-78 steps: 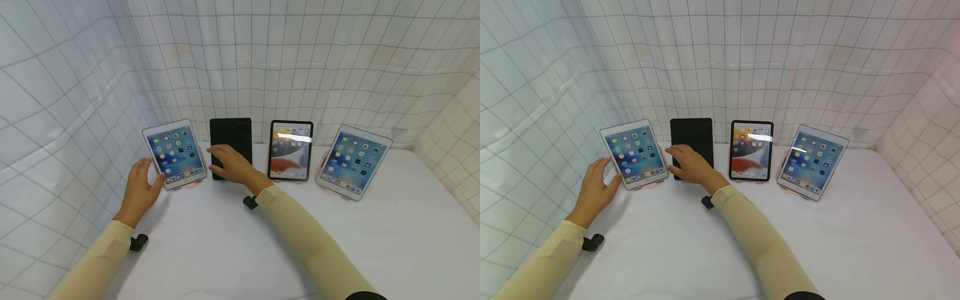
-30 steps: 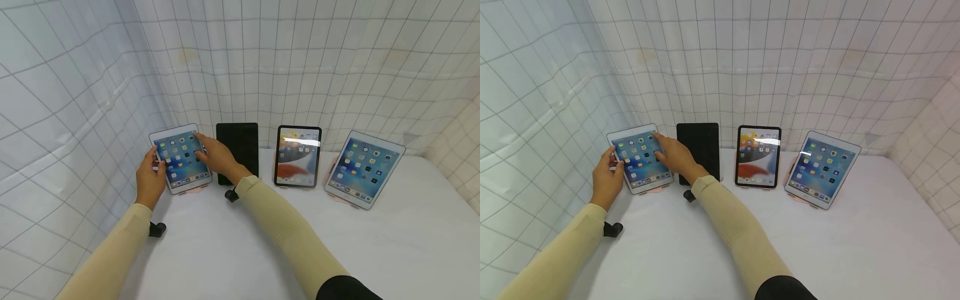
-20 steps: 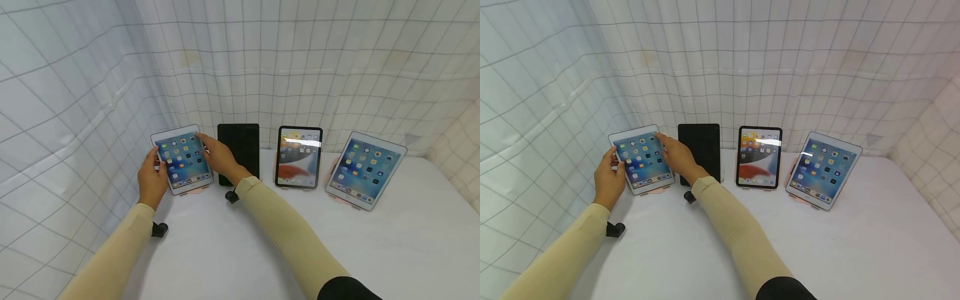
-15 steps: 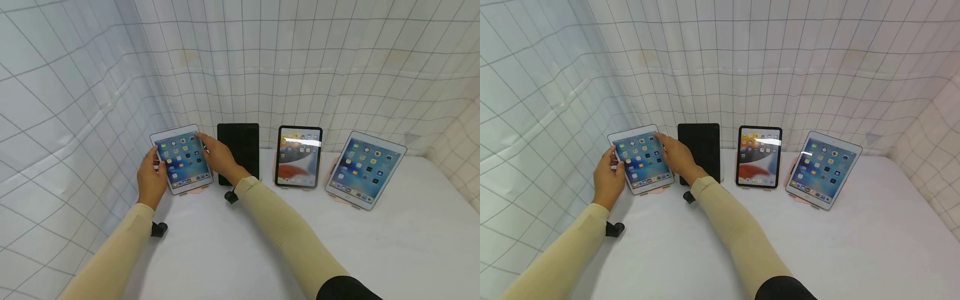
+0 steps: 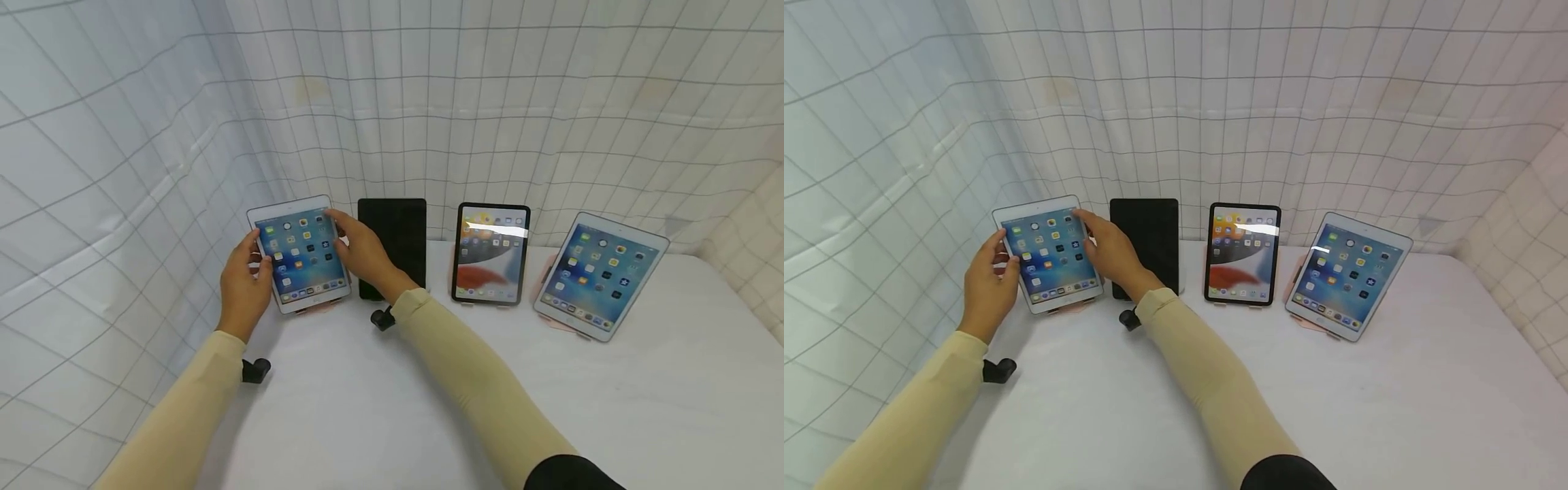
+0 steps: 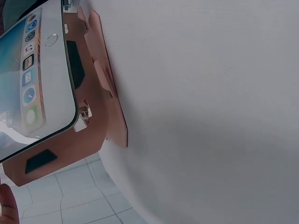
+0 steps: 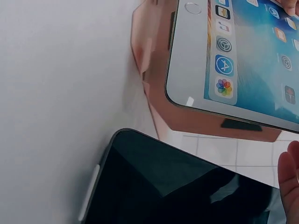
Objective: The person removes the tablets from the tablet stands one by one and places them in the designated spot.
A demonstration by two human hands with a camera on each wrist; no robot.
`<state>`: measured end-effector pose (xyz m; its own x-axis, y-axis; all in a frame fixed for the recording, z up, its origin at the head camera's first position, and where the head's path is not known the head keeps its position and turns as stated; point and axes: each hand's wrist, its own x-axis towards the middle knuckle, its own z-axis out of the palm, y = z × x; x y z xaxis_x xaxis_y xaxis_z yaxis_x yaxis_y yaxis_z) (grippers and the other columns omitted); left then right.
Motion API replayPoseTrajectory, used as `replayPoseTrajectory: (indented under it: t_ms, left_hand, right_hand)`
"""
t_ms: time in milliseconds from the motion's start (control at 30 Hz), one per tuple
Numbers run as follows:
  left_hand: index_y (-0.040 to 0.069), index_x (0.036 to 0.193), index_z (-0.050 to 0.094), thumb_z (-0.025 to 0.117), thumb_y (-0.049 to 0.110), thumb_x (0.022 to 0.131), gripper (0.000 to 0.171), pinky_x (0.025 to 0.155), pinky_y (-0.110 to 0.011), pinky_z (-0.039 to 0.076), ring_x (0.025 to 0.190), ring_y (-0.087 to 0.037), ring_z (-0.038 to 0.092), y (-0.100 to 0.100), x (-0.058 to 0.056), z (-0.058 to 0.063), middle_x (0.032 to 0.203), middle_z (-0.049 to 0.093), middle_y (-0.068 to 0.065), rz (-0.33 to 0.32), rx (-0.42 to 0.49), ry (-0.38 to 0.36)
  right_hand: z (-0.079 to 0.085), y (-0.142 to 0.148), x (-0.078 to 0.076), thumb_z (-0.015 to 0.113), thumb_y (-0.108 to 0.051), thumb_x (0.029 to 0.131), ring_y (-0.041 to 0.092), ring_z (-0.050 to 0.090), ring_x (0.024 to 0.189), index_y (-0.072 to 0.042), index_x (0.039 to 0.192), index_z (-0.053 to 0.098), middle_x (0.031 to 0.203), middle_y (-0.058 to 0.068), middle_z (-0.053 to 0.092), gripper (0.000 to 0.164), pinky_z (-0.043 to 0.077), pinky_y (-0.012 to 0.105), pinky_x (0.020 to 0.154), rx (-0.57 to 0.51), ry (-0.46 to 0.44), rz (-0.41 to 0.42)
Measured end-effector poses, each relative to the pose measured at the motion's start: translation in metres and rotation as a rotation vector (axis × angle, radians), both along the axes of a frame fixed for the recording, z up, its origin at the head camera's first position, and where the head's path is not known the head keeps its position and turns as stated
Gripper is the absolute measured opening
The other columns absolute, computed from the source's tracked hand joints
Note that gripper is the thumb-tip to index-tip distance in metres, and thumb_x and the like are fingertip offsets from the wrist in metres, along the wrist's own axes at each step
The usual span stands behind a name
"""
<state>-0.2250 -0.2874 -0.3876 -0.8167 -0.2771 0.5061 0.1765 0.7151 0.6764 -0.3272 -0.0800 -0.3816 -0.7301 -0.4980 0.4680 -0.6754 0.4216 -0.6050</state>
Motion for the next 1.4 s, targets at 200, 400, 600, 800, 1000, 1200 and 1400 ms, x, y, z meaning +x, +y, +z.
replayPoseTrajectory:
  t_ms: [200,400,600,800,1000,1200,1400]
  left_hand:
    - [0.020,0.156,0.033,0.052,0.008,0.102,0.059,0.087,-0.047,0.052,0.111,-0.029,0.056,0.006,0.003,0.005,0.133,0.050,-0.017,-0.055,-0.012,-0.038]
    - [0.023,0.157,0.031,0.053,0.010,0.101,0.062,0.079,-0.040,0.051,0.108,-0.026,0.058,0.007,0.010,0.011,0.133,0.050,-0.014,-0.081,-0.060,-0.052]
    - [0.022,0.157,0.031,0.055,0.013,0.101,0.062,0.076,-0.026,0.050,0.108,-0.027,0.060,0.009,0.017,0.017,0.132,0.052,-0.014,-0.137,-0.048,-0.095]
    - [0.020,0.157,0.032,0.056,0.015,0.101,0.061,0.066,-0.014,0.051,0.103,-0.024,0.060,0.014,0.021,0.020,0.131,0.052,-0.013,-0.216,0.031,-0.163]
    - [0.022,0.158,0.029,0.054,0.015,0.101,0.062,0.067,-0.021,0.055,0.096,-0.018,0.062,0.016,0.031,0.017,0.132,0.049,-0.012,-0.256,0.060,-0.243]
    - [0.021,0.158,0.027,0.054,0.014,0.101,0.063,0.068,-0.023,0.056,0.096,-0.017,0.062,0.010,0.047,0.016,0.130,0.048,-0.014,-0.263,0.051,-0.294]
    - [0.016,0.158,0.028,0.055,0.010,0.101,0.063,0.069,-0.024,0.057,0.091,-0.020,0.062,0.009,0.061,0.010,0.127,0.047,-0.016,-0.268,0.062,-0.357]
  right_hand:
    - [0.002,0.014,0.005,0.056,-0.008,0.100,0.014,0.053,0.101,-0.017,0.152,0.038,0.122,0.007,0.058,0.056,0.048,0.020,0.066,-0.057,-0.024,0.017]
    - [0.002,0.021,0.012,0.054,-0.010,0.101,0.013,0.056,0.102,-0.019,0.153,0.036,0.129,0.007,0.055,0.056,0.052,0.018,0.080,-0.098,-0.056,0.033]
    - [0.001,0.032,0.020,0.055,-0.010,0.101,0.012,0.058,0.090,-0.023,0.154,0.035,0.127,0.006,0.055,0.058,0.053,0.021,0.074,-0.125,-0.117,0.048]
    - [0.000,0.044,0.028,0.057,-0.009,0.099,0.014,0.057,0.086,-0.021,0.153,0.038,0.123,0.005,0.056,0.059,0.053,0.023,0.073,-0.137,-0.163,0.036]
    - [-0.007,0.050,0.041,0.057,-0.008,0.097,0.016,0.057,0.085,-0.022,0.152,0.040,0.120,0.004,0.056,0.059,0.053,0.024,0.072,-0.149,-0.252,0.010]
    - [-0.016,0.042,0.057,0.057,-0.007,0.097,0.017,0.058,0.084,-0.021,0.151,0.041,0.117,0.002,0.055,0.058,0.054,0.024,0.067,-0.176,-0.318,0.025]
    - [-0.025,0.042,0.074,0.057,-0.007,0.096,0.017,0.058,0.081,-0.021,0.150,0.043,0.114,0.000,0.052,0.057,0.054,0.025,0.065,-0.178,-0.400,0.017]
